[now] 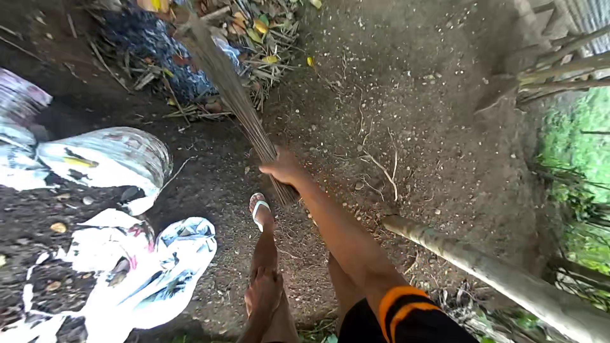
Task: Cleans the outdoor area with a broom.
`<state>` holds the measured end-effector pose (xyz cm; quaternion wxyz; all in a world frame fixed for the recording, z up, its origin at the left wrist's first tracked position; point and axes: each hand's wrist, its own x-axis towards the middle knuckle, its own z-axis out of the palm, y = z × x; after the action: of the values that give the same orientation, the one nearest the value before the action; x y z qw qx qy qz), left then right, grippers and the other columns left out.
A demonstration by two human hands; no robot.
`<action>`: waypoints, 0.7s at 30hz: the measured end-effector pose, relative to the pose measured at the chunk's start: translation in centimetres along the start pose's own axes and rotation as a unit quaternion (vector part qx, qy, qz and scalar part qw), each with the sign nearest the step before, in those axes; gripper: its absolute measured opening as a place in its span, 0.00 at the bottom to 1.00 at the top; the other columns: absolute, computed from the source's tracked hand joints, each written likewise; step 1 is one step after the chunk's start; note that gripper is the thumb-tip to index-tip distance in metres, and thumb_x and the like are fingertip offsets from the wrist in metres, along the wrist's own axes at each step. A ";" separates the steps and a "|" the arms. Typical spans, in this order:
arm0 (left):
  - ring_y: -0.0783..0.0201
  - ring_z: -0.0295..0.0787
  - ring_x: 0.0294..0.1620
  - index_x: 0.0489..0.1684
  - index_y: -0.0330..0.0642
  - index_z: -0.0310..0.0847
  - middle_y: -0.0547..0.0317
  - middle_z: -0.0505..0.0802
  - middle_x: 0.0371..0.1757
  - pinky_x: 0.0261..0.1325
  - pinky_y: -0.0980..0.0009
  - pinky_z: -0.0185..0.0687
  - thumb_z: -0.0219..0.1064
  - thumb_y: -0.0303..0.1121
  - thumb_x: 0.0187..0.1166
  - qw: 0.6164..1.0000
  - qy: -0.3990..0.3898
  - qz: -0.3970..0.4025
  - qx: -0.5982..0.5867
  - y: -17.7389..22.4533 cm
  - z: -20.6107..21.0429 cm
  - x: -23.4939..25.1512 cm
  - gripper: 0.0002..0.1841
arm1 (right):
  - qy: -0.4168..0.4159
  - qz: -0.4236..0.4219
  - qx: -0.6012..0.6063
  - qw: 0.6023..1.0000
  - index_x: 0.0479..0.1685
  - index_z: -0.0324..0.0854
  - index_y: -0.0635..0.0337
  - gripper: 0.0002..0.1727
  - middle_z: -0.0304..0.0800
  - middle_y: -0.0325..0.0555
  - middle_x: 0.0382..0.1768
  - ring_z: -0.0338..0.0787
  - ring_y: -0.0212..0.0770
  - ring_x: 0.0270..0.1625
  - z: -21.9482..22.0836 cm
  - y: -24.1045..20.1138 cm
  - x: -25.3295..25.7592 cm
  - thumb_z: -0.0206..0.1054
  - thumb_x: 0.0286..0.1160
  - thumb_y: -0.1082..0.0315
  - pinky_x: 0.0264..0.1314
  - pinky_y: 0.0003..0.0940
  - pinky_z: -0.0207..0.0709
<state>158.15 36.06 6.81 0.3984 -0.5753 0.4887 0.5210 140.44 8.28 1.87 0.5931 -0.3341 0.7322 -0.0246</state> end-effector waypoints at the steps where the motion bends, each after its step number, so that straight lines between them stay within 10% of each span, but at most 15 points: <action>1: 0.47 0.75 0.81 0.70 0.58 0.85 0.57 0.84 0.77 0.68 0.40 0.80 0.59 0.54 0.82 1.000 -0.007 0.002 0.001 0.4 -0.7 0.1 0.23 | 0.017 -0.001 -0.024 1.000 0.84 0.70 0.51 0.44 0.91 0.61 0.53 0.92 0.61 0.53 -0.8 1.1 -2.4 0.81 0.61 0.53 0.53 0.66 0.85; 7: 0.46 0.79 0.78 0.70 0.58 0.84 0.56 0.85 0.76 0.67 0.38 0.79 0.61 0.54 0.81 1.000 -0.006 0.000 -0.014 2.5 -5.5 1.5 0.23 | 0.179 0.122 0.121 0.969 0.74 0.75 0.64 0.39 0.90 0.62 0.55 0.91 0.54 0.56 -8.7 7.8 -6.9 0.85 0.59 0.63 0.62 0.56 0.85; 13: 0.44 0.85 0.71 0.65 0.57 0.87 0.53 0.90 0.68 0.61 0.35 0.81 0.66 0.55 0.77 0.995 0.062 -0.029 -0.068 4.4 -8.0 3.2 0.23 | 0.279 0.200 0.104 0.933 0.72 0.76 0.66 0.40 0.85 0.68 0.63 0.87 0.63 0.64 -14.7 13.1 8.3 0.84 0.57 0.57 0.64 0.65 0.81; 21: 0.41 0.78 0.78 0.66 0.57 0.87 0.51 0.87 0.73 0.65 0.33 0.77 0.68 0.55 0.76 0.994 0.035 -0.089 -0.050 11.5 -7.5 3.0 0.23 | -0.114 -0.013 -0.006 0.993 0.65 0.84 0.60 0.34 0.92 0.60 0.53 0.91 0.57 0.56 -12.9 1.6 17.4 0.86 0.55 0.59 0.61 0.64 0.84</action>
<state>148.40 25.99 5.49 0.3967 -0.6537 0.4225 0.4867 127.04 -4.17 -9.84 0.6701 -0.3483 0.6554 0.0103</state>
